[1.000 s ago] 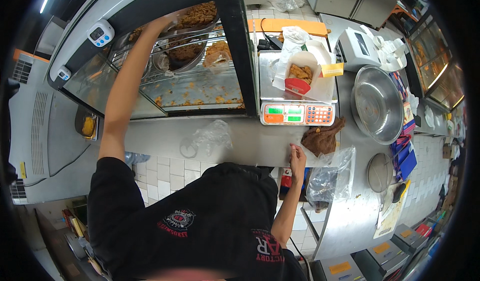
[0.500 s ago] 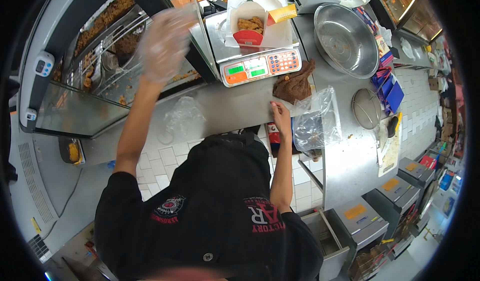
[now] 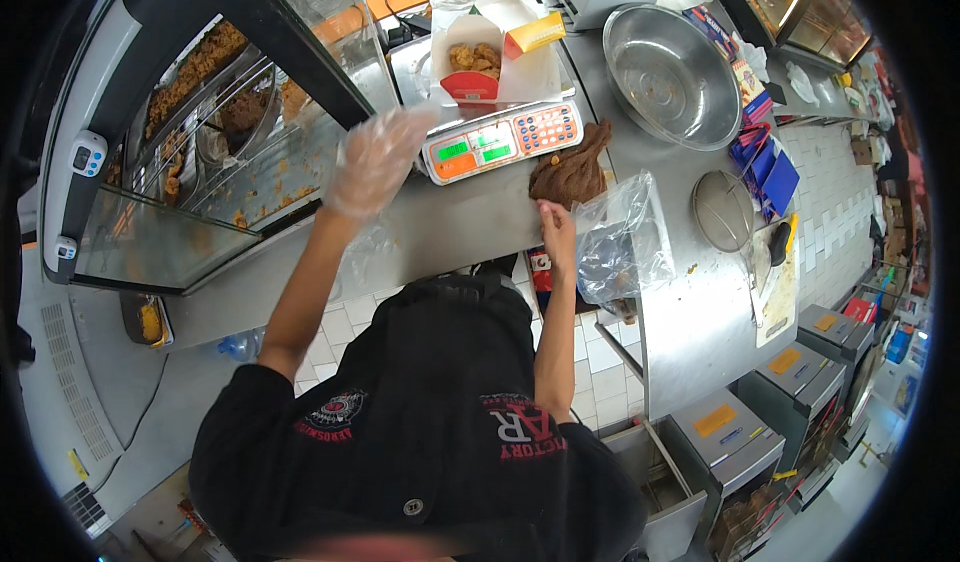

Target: The person assembles a takeout meal by placing fried chicken pieces into a paper tray, adding sauce, and including a side of rice. They then hand the tray to a coworker, who packs the meal into a bag with additional items.

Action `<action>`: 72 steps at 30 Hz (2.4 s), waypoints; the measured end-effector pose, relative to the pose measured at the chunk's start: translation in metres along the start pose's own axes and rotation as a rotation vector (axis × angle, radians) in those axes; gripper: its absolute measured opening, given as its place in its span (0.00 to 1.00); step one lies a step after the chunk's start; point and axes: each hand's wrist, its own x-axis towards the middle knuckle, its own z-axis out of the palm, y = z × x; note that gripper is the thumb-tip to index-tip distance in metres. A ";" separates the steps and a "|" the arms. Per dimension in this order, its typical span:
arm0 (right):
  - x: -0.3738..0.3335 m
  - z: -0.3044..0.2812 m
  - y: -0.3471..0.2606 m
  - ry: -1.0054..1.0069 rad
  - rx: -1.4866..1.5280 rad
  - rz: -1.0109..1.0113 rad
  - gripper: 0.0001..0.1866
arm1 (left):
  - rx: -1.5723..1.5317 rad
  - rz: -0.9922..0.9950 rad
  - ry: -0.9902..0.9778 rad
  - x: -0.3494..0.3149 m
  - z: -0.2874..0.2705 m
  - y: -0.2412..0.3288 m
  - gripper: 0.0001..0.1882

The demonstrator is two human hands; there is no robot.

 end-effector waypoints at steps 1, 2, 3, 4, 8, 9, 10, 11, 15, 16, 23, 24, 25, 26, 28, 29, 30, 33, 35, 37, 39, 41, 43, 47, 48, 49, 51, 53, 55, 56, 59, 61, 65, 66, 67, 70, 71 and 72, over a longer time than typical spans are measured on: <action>0.004 0.000 -0.007 0.011 0.008 -0.048 0.16 | -0.014 0.018 0.064 -0.023 -0.005 0.006 0.20; 0.009 0.003 -0.016 0.011 0.010 -0.102 0.16 | -0.113 -0.010 0.076 -0.044 -0.009 0.011 0.20; 0.016 0.006 -0.028 0.023 0.011 -0.137 0.16 | -0.211 -0.039 0.093 -0.062 -0.013 0.014 0.21; 0.023 0.009 -0.041 0.039 0.014 -0.170 0.16 | -0.300 -0.069 0.110 -0.078 -0.018 0.016 0.23; 0.050 0.027 -0.104 0.000 -0.072 -0.333 0.17 | -0.337 -0.543 0.225 -0.120 -0.042 0.004 0.10; 0.055 0.031 -0.119 -0.007 -0.138 -0.367 0.20 | -0.443 -0.672 0.362 -0.125 -0.049 -0.009 0.06; 0.060 0.036 -0.132 -0.016 -0.204 -0.403 0.23 | -0.276 -0.725 0.405 -0.130 -0.059 -0.023 0.05; 0.065 0.042 -0.144 -0.043 -0.198 -0.477 0.29 | -0.106 -0.777 0.444 -0.134 -0.072 -0.038 0.05; 0.085 0.063 -0.173 -0.117 -0.267 -0.710 0.51 | 0.047 -0.787 0.607 -0.131 -0.118 -0.090 0.09; 0.093 0.070 -0.181 -0.123 -0.299 -0.759 0.56 | 0.055 -0.801 0.649 -0.124 -0.128 -0.101 0.11; 0.109 0.094 -0.198 -0.262 -0.179 -0.683 0.64 | -0.064 -0.525 0.126 -0.059 -0.161 -0.195 0.28; 0.108 0.096 -0.199 -0.289 -0.131 -0.656 0.63 | -0.094 -0.633 0.006 -0.052 -0.157 -0.209 0.28; 0.106 0.098 -0.201 -0.277 -0.160 -0.693 0.63 | -0.130 -0.738 -0.115 -0.045 -0.151 -0.225 0.28; 0.104 0.100 -0.201 -0.252 -0.192 -0.678 0.62 | -0.151 -0.789 -0.191 -0.040 -0.146 -0.242 0.28; 0.099 0.103 -0.201 -0.267 -0.134 -0.727 0.61 | -0.378 -0.724 -0.192 -0.027 -0.127 -0.267 0.24; 0.097 0.105 -0.201 -0.274 -0.098 -0.736 0.61 | -0.462 -0.729 -0.225 -0.025 -0.120 -0.274 0.22; 0.096 0.106 -0.200 -0.279 -0.092 -0.743 0.60 | -0.425 -0.664 -0.218 -0.023 -0.117 -0.284 0.20; 0.097 0.107 -0.196 -0.297 -0.073 -0.723 0.60 | -0.391 -0.695 -0.240 -0.011 -0.113 -0.299 0.14; 0.100 0.105 -0.192 -0.295 -0.084 -0.698 0.59 | -0.440 -0.718 -0.119 -0.007 -0.114 -0.297 0.11; 0.103 0.103 -0.189 -0.282 -0.111 -0.690 0.59 | -0.291 -0.685 -0.069 -0.005 -0.120 -0.288 0.11; 0.106 0.100 -0.188 -0.255 -0.153 -0.680 0.59 | -0.119 -0.670 -0.053 -0.002 -0.129 -0.277 0.11; 0.108 0.097 -0.189 -0.237 -0.179 -0.679 0.59 | -0.028 -0.709 -0.035 0.003 -0.138 -0.266 0.11; 0.110 0.096 -0.189 -0.227 -0.197 -0.672 0.59 | 0.059 -0.754 -0.018 0.006 -0.143 -0.251 0.11; 0.111 0.093 -0.185 -0.220 -0.175 -0.688 0.59 | 0.132 -0.630 0.326 -0.011 -0.131 -0.207 0.12; 0.109 0.093 -0.183 -0.209 -0.154 -0.678 0.58 | 0.093 -0.625 0.440 -0.017 -0.123 -0.196 0.12; 0.108 0.092 -0.181 -0.228 -0.099 -0.650 0.58 | 0.064 -0.586 0.578 -0.023 -0.114 -0.182 0.12; 0.104 0.087 -0.175 -0.184 -0.131 -0.640 0.57 | 0.026 -0.521 0.797 -0.026 -0.093 -0.155 0.11; 0.098 0.082 -0.169 -0.159 -0.138 -0.623 0.55 | 0.020 -0.423 0.989 -0.025 -0.078 -0.127 0.11; 0.090 0.078 -0.163 -0.155 -0.122 -0.619 0.54 | 0.049 -0.530 0.708 -0.014 -0.061 -0.083 0.10; 0.085 0.077 -0.160 -0.168 -0.102 -0.582 0.53 | -0.001 -0.393 0.687 0.001 -0.050 -0.064 0.10; 0.066 0.076 -0.149 -0.222 -0.062 -0.518 0.51 | -0.041 -0.092 0.614 0.070 -0.012 -0.027 0.12; 0.053 0.074 -0.140 -0.267 -0.073 -0.527 0.51 | -0.336 -0.220 0.346 0.112 0.010 -0.020 0.16; 0.037 0.058 -0.120 -0.313 -0.072 -0.454 0.50 | -0.275 -0.218 -0.100 0.122 0.040 -0.023 0.21; 0.037 0.053 -0.115 -0.325 -0.066 -0.421 0.49 | -0.466 -0.335 -0.017 0.116 0.042 -0.022 0.21; 0.039 0.049 -0.111 -0.314 -0.064 -0.438 0.49 | -0.518 -0.351 0.136 0.110 0.042 -0.021 0.21; 0.055 0.040 -0.103 -0.292 -0.058 -0.432 0.49 | -0.785 -0.451 0.278 0.066 0.024 -0.004 0.18; 0.065 0.042 -0.103 -0.245 -0.078 -0.424 0.49 | -0.878 -0.496 0.315 0.047 0.015 0.007 0.17; 0.077 0.041 -0.106 -0.234 -0.113 -0.517 0.49 | -0.826 -0.509 0.262 0.027 0.005 0.017 0.16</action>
